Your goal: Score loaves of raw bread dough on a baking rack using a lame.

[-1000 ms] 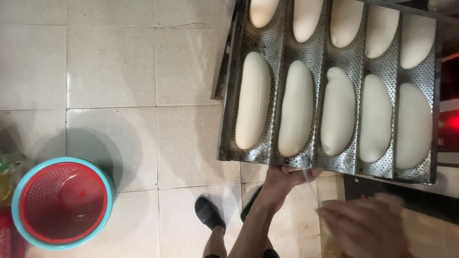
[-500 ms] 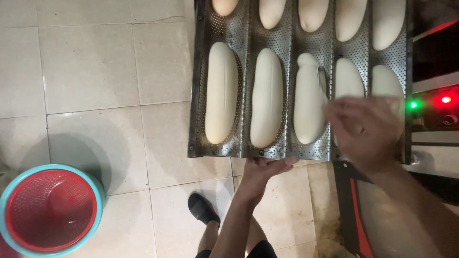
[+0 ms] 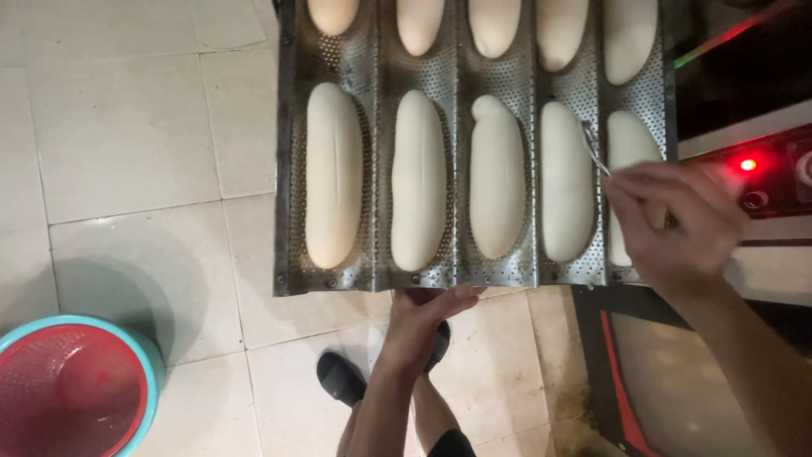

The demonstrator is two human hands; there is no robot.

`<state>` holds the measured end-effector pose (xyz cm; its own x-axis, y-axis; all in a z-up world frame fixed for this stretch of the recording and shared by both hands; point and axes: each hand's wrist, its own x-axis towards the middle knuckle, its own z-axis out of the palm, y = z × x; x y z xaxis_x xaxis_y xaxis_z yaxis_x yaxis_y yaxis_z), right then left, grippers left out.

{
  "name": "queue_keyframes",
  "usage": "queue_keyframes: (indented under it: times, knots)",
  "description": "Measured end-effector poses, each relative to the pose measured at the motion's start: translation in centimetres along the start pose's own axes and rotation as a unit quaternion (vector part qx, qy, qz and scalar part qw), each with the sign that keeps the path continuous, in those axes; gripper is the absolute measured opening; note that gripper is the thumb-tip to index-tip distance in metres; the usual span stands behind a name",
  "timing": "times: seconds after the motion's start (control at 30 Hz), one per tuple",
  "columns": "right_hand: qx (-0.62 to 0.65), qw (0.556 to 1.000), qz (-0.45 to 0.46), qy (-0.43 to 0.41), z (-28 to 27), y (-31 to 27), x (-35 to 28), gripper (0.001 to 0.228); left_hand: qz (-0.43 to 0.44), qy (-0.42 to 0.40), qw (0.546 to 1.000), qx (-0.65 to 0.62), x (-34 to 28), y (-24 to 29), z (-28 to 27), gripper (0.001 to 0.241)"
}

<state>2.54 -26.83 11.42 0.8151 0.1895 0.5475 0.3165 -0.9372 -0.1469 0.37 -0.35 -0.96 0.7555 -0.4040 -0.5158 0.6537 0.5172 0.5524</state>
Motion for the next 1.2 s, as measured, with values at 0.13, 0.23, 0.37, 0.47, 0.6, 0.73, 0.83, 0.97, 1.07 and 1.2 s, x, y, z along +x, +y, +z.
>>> queue_keyframes:
  times: [0.13, 0.23, 0.37, 0.47, 0.6, 0.73, 0.83, 0.97, 1.07, 1.2]
  knots:
    - [0.007, 0.999, -0.029, 0.023, 1.1, 0.1, 1.2, 0.009, -0.005, -0.011, 1.0, 0.013, 0.2, -1.0, -1.1, 0.066]
    - [0.041, 0.999, 0.001, -0.005, 1.9, 2.0, -2.1, 0.01, 0.002, -0.004, 1.0, -0.008, 0.0, -0.8, -0.7, 0.063]
    - [0.009, 0.993, 0.065, -0.1, -3.2, -1.4, -10.0, 0.006, 0.006, -0.012, 1.0, -0.013, 0.2, -1.4, -1.0, 0.062]
    - [-0.008, 0.988, -0.039, -0.151, -6.1, -1.4, -13.4, 0.017, 0.002, 0.005, 1.0, -0.022, 0.1, -1.2, -0.9, 0.063]
    - [-0.045, 0.995, 0.031, -0.089, -6.2, 4.7, -11.5, 0.011, -0.002, 0.022, 1.0, 0.007, -0.1, -1.6, -0.8, 0.06]
    - [-0.067, 0.997, 0.023, 0.018, -3.9, 5.5, -3.5, 0.012, 0.005, 0.012, 1.0, 0.013, -0.6, -0.9, 0.1, 0.053]
    - [0.042, 0.995, 0.091, 0.019, -2.1, 8.1, -5.3, 0.009, 0.016, 0.003, 0.999, 0.029, -0.6, -1.1, -0.1, 0.046]
    - [0.038, 0.995, 0.088, -0.017, -2.4, 8.2, -6.7, 0.011, -0.004, 0.029, 0.997, 0.068, -0.8, -0.9, 0.1, 0.042]
    - [-0.014, 0.997, 0.061, -0.046, -5.1, 6.5, -11.3, 0.01, 0.007, 0.03, 0.997, 0.066, -0.9, -1.1, 0.0, 0.043]
    - [-0.03, 0.989, 0.001, -0.144, -11.0, 2.4, -17.1, 0.02, -0.024, 0.068, 0.996, 0.055, -0.8, 0.3, 1.6, 0.046]
